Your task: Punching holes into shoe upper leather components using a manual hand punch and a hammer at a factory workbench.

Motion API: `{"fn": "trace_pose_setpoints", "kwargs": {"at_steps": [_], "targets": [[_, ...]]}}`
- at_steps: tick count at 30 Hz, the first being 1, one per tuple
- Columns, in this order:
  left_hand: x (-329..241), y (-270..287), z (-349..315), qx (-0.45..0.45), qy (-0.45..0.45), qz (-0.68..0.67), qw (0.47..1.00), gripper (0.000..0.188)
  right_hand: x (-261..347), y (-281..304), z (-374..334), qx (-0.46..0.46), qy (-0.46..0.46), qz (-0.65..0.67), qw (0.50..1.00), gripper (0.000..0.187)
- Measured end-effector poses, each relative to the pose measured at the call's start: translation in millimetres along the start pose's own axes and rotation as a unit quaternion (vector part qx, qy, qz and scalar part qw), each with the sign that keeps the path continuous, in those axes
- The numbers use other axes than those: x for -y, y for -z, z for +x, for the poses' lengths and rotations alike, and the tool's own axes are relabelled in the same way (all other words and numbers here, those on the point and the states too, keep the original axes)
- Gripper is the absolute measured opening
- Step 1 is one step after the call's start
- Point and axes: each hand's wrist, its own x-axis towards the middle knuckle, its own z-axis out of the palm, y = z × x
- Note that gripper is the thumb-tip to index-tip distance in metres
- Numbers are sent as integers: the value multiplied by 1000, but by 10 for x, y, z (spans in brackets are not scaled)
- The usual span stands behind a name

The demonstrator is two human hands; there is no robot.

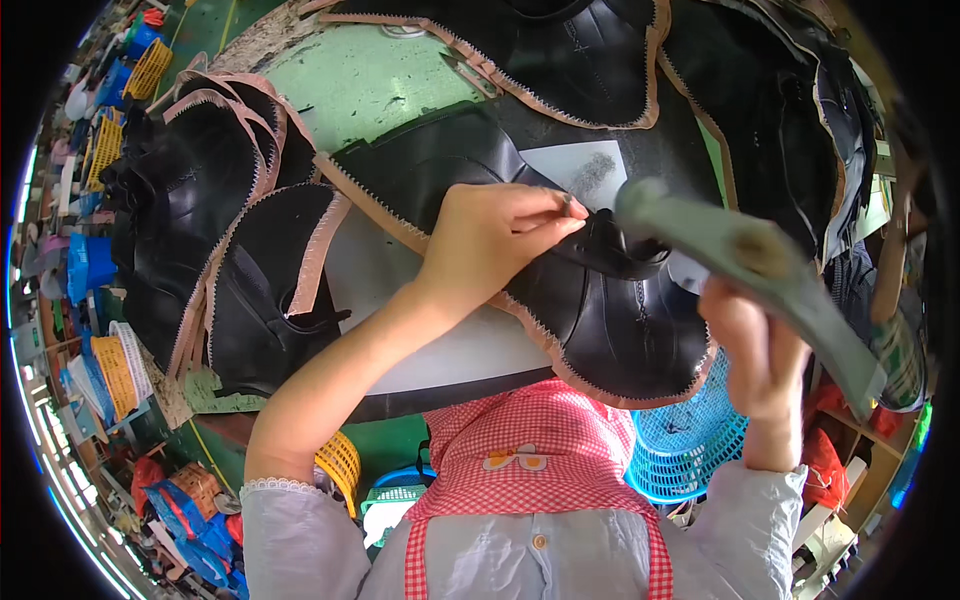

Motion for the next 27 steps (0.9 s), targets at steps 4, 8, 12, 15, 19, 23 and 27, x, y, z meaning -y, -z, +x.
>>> {"fn": "trace_pose_setpoints", "kwargs": {"at_steps": [4,8,12,15,19,23,27], "targets": [[82,-13,-27,-16,-154,124,980,12,9,-160,174,66,56,-129,988,19],[157,78,66,43,23,-48,998,15,-213,-267,30,81,12,-103,991,20],[134,185,172,113,111,-138,978,20,-348,-321,-73,94,-52,-63,992,21],[153,193,157,121,91,-130,980,19,-329,-313,-69,97,-72,-70,990,21],[164,153,120,110,57,-115,986,18,-325,-263,-42,114,-92,-76,986,21],[114,131,-12,53,-26,-13,998,13,-131,-94,86,85,-54,-138,985,21],[63,65,2,26,-213,145,966,18,-316,107,-172,-5,109,259,960,36]]}}
